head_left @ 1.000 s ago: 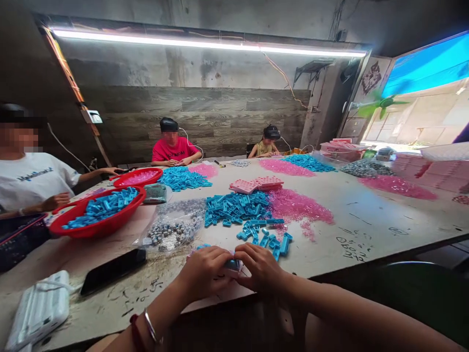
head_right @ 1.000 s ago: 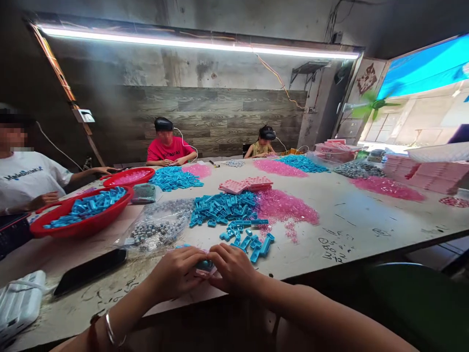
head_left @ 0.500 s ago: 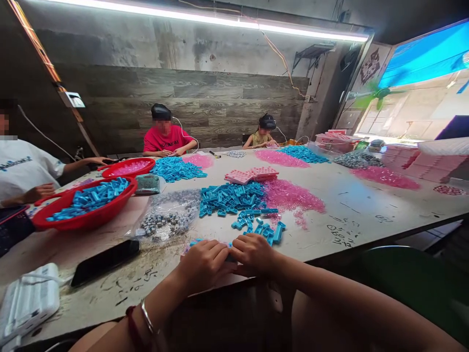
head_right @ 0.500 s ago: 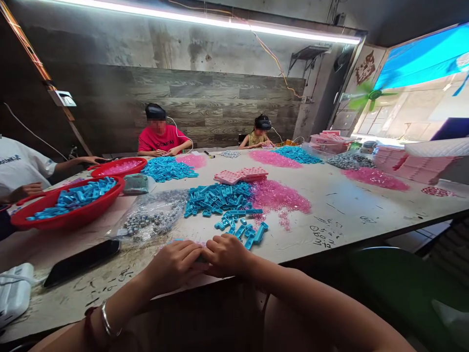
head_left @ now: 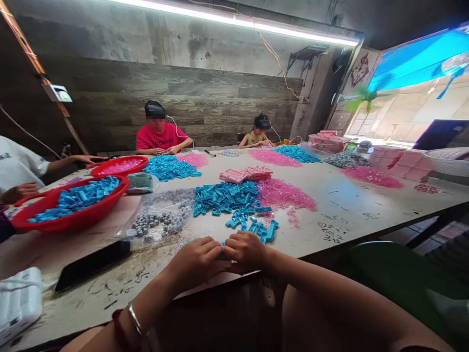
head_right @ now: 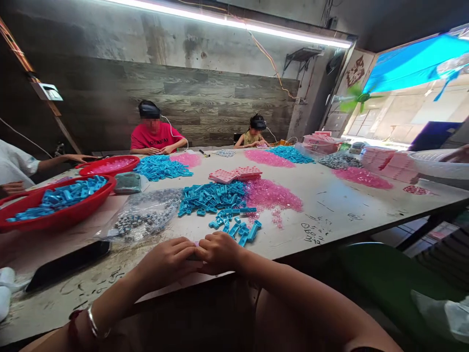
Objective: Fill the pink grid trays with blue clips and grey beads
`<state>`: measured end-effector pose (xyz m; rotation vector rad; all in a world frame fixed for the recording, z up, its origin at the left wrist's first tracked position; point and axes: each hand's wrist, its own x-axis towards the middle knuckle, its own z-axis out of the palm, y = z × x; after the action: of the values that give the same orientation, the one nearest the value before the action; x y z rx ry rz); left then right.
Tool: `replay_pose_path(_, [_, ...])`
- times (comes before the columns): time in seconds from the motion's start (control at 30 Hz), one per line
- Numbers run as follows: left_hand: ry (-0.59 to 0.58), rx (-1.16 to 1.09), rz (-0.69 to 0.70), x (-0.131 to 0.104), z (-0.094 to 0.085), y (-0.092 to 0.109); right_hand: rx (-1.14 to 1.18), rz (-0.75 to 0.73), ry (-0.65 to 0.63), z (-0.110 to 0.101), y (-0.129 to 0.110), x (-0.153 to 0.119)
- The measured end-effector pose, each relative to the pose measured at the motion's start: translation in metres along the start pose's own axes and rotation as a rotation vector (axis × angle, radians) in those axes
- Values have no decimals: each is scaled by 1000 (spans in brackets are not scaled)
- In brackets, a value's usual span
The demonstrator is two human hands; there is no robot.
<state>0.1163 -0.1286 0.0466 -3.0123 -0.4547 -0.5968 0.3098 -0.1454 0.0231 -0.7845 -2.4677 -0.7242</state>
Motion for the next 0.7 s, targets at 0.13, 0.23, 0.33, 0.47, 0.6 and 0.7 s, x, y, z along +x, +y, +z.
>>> replay_pose_path(0.13, [-99, 2, -80, -9, -1, -20, 6, -47, -203, 3, 8, 0])
replay_pose_path(0.23, [-218, 0, -220, -19, 2, -38, 26, -62, -367, 4, 11, -1])
replay_pose_path(0.33, [-302, -36, -303, -25, 4, -48, 54, -29, -440, 4, 13, -1])
replay_pose_path(0.47, [-282, -8, -383, -25, 8, -52, 106, 138, -467, 0, 27, -2])
replay_pose_path(0.6, [-292, 100, -416, -23, 16, -52, 65, 494, -419, 0, 58, -15])
replay_pose_path(0.7, [-308, 150, -399, -20, 20, -51, -94, 829, -459, 5, 83, -34])
